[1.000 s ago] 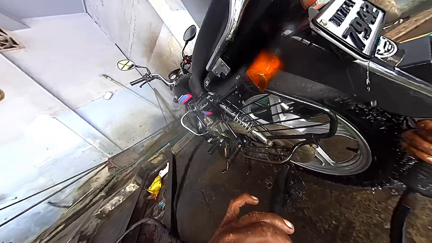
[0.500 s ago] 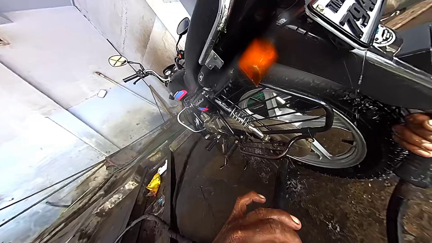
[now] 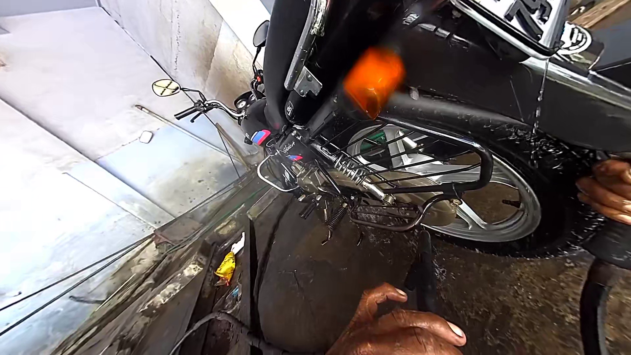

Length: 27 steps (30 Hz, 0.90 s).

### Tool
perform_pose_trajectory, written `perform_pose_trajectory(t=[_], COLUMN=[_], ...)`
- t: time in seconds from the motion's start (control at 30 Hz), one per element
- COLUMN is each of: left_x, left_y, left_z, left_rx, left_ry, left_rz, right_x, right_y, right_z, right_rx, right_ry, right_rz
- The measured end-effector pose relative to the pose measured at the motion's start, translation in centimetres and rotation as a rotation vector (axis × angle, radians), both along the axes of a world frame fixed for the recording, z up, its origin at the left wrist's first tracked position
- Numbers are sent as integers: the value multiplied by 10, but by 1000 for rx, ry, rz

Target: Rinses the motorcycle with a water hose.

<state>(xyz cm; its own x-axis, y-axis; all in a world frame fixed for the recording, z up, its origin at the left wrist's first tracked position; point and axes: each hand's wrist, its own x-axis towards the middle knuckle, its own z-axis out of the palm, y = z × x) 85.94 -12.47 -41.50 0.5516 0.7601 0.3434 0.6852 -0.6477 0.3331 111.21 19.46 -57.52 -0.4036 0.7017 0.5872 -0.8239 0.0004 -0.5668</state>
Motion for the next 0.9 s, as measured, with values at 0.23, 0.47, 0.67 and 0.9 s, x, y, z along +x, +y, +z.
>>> perform_pose_trajectory(t=[0.23,0.47,0.67,0.9], left_x=[4,8,12,13], left_y=[-2,-2,1,3], left_z=[-1,-3,-5,-7], left_rx=[-5,-1,-18,-6], left_ry=[6,10,17,12], left_rz=[-13,-26,-39,-43], right_x=[4,5,3,6], right_y=[0,5,12,8], right_z=[8,4,1,6], right_rx=[-25,32,109,65], right_ry=[-84,-61,20,-30], right_rz=[-24,33,135,110])
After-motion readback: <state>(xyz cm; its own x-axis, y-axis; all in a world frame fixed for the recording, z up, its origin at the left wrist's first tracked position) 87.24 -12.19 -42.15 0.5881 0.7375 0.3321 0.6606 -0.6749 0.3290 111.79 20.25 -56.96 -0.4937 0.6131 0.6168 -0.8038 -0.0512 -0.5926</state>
